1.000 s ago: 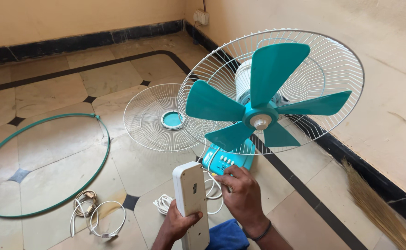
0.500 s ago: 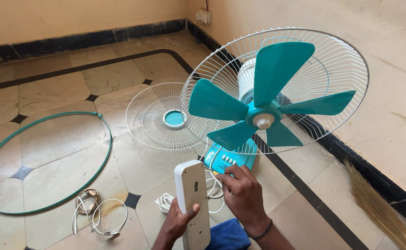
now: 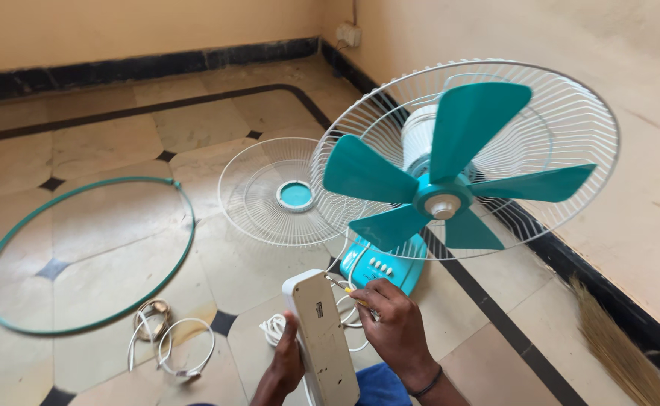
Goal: The person sits on the floor and uses a screwdriver to unscrew the back panel of a white power strip. After setting the power strip aside, the person picks up a white fan cage and uses the screwdriver to tighten a screw on the central hub of the fan cage.
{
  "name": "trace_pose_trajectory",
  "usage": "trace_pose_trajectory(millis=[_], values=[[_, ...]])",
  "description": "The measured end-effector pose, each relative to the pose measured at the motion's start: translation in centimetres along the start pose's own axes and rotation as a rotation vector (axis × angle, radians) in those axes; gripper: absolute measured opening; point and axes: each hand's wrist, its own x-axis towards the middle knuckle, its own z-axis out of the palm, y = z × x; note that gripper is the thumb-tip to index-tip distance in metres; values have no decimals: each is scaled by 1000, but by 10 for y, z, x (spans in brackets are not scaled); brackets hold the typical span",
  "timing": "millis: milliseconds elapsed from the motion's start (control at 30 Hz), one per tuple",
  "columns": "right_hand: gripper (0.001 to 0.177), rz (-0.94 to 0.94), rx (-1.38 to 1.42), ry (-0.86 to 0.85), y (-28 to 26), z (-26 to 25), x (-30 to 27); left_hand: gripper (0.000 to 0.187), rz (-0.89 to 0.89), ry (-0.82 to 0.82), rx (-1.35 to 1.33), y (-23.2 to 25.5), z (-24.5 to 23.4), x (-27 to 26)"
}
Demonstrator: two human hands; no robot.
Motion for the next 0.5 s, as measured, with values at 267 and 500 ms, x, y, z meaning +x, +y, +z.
trace_pose_trajectory(millis=[267,500], values=[[22,33,199,-65,-20,12,-5,103,63,-57,-98,39,27,-25],[19,-96,211,-35,-25,16,-10,103,63,-113,-105,33,22,-21]])
